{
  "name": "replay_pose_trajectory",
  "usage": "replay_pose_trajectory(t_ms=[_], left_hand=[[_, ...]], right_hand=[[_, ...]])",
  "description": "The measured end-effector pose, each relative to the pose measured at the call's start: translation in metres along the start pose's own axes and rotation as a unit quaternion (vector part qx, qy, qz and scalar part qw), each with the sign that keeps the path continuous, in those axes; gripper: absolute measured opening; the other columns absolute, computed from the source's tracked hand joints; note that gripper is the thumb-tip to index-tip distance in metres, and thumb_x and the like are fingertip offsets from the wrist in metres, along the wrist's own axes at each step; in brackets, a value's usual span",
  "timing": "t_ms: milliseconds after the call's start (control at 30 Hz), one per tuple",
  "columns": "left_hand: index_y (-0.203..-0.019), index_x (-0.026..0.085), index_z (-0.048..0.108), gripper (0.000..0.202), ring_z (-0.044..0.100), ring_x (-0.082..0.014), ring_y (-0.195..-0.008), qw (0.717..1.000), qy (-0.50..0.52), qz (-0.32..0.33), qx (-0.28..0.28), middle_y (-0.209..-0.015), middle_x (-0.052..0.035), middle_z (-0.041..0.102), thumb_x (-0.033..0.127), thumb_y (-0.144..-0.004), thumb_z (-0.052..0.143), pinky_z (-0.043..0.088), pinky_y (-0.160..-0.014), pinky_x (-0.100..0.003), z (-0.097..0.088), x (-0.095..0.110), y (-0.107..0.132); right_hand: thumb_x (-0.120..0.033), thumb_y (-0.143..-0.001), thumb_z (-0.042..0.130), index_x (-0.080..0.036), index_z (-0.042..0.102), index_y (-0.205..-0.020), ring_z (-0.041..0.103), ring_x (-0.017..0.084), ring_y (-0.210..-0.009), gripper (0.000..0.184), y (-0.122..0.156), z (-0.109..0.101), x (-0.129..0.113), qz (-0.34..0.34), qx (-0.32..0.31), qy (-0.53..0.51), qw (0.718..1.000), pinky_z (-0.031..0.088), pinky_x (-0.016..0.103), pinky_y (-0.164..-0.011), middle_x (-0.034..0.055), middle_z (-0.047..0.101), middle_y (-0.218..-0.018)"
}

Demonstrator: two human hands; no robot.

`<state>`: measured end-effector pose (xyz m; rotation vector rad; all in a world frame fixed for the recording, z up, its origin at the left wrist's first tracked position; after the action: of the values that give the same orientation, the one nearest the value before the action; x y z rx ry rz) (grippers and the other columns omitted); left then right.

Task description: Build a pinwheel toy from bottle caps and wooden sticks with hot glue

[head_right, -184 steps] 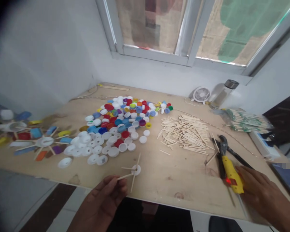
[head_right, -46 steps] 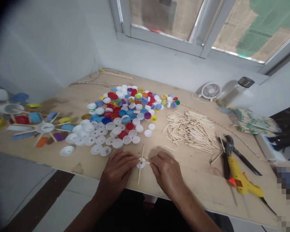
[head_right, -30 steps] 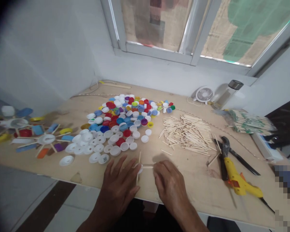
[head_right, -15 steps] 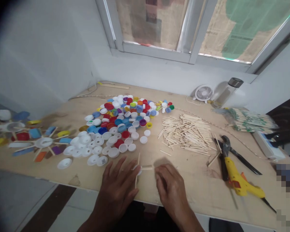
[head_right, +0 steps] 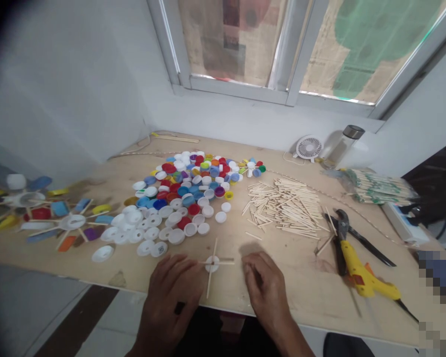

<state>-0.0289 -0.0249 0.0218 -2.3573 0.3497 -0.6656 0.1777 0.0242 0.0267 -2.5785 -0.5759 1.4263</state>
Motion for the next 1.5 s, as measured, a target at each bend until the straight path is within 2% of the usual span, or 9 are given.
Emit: replay_pose_trajectory(t_ms=[67,133,233,467,700,1000,1133,1300,1500], left_hand=[[-0.086,0.02,0.059,0.009,0.06,-0.0233,-0.089,1.0,0.011,-0.012,0.016,-0.08,-0.0045,0.065,0.016,-0.079,0.062,0.043,-0.095,-0.049,-0.003,0.007,0.001],[-0.071,0.022,0.055,0.014,0.057,-0.0209,-0.077,0.999,0.017,-0.03,0.006,-0.068,-0.0009,0.059,0.019,-0.077,0.067,0.046,-0.089,-0.046,-0.002,0.014,0.0],[-0.062,0.022,0.051,0.021,0.053,-0.02,-0.073,0.999,0.011,-0.053,-0.009,-0.063,-0.0001,0.055,0.02,-0.08,0.064,0.046,-0.084,-0.044,0.0,0.02,-0.001],[-0.068,0.021,0.056,0.017,0.053,-0.02,-0.075,0.998,-0.037,-0.047,-0.033,-0.067,-0.0007,0.058,0.016,-0.083,0.058,0.041,-0.082,-0.041,-0.009,0.004,-0.003],[-0.07,0.022,0.055,0.016,0.053,-0.0198,-0.071,0.997,-0.05,-0.057,-0.018,-0.065,0.0009,0.058,0.019,-0.085,0.058,0.038,-0.079,-0.04,-0.014,-0.01,-0.002],[-0.074,0.022,0.058,0.012,0.057,-0.0192,-0.071,0.996,-0.04,-0.06,-0.044,-0.068,0.0009,0.062,0.02,-0.086,0.058,0.037,-0.08,-0.038,-0.014,-0.02,0.001],[-0.073,0.022,0.059,0.016,0.058,-0.0186,-0.07,0.996,-0.046,-0.064,-0.051,-0.068,0.0011,0.063,0.022,-0.088,0.054,0.038,-0.08,-0.037,-0.014,-0.021,-0.006],[-0.082,0.022,0.063,0.013,0.061,-0.0196,-0.075,0.995,-0.069,-0.065,-0.041,-0.073,0.0001,0.066,0.025,-0.088,0.053,0.038,-0.083,-0.038,-0.016,-0.024,-0.006],[-0.086,0.022,0.063,0.011,0.061,-0.0193,-0.074,0.995,-0.074,-0.061,-0.029,-0.073,0.0002,0.067,0.023,-0.089,0.052,0.039,-0.082,-0.037,-0.019,-0.024,-0.001]], right_hand=[[-0.022,-0.092,0.049,-0.021,0.063,-0.091,0.064,0.018,-0.085,0.014,0.0,-0.001,0.0,0.0,0.011,-0.002,1.0,0.051,0.027,-0.075,0.0058,0.067,-0.089],[-0.022,-0.092,0.05,-0.021,0.063,-0.09,0.064,0.018,-0.083,0.013,0.0,-0.002,0.0,-0.001,0.017,0.001,1.0,0.051,0.026,-0.073,0.0056,0.067,-0.088],[-0.023,-0.093,0.049,-0.021,0.063,-0.092,0.064,0.017,-0.082,0.015,0.001,-0.003,-0.002,-0.003,0.019,0.008,1.0,0.051,0.026,-0.071,0.0057,0.067,-0.087],[-0.026,-0.094,0.047,-0.021,0.063,-0.091,0.065,0.018,-0.08,0.017,-0.003,-0.008,0.003,-0.016,0.033,0.051,0.998,0.052,0.026,-0.07,0.0051,0.068,-0.085],[-0.026,-0.092,0.048,-0.022,0.062,-0.1,0.061,0.022,-0.09,0.017,-0.035,-0.025,0.016,-0.051,-0.01,0.29,0.956,0.049,0.034,-0.077,0.0063,0.067,-0.095],[-0.019,-0.088,0.05,-0.02,0.06,-0.078,0.055,0.023,-0.076,0.014,-0.048,-0.019,0.025,-0.049,-0.037,0.359,0.931,0.043,0.034,-0.068,0.0065,0.06,-0.077],[-0.022,-0.089,0.05,-0.021,0.061,-0.078,0.057,0.021,-0.075,0.015,-0.043,-0.021,0.02,-0.06,-0.049,0.35,0.934,0.044,0.033,-0.068,0.0046,0.061,-0.078],[-0.028,-0.095,0.043,-0.022,0.062,-0.087,0.061,0.02,-0.085,0.021,-0.026,-0.049,0.02,-0.088,-0.032,0.326,0.941,0.047,0.032,-0.076,0.0045,0.066,-0.089],[-0.041,-0.091,0.047,-0.021,0.064,-0.095,0.065,0.026,-0.086,0.027,0.01,-0.122,0.045,-0.055,0.119,0.381,0.915,0.05,0.039,-0.077,0.0087,0.069,-0.092]])
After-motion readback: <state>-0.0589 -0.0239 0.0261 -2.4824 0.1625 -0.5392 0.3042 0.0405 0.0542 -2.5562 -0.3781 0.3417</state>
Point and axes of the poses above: each hand's wrist, its own y-axis away from the middle knuckle, its own z-axis out of the palm, x = y × z, the point moved 2 cm from there along -y, towards the middle knuckle
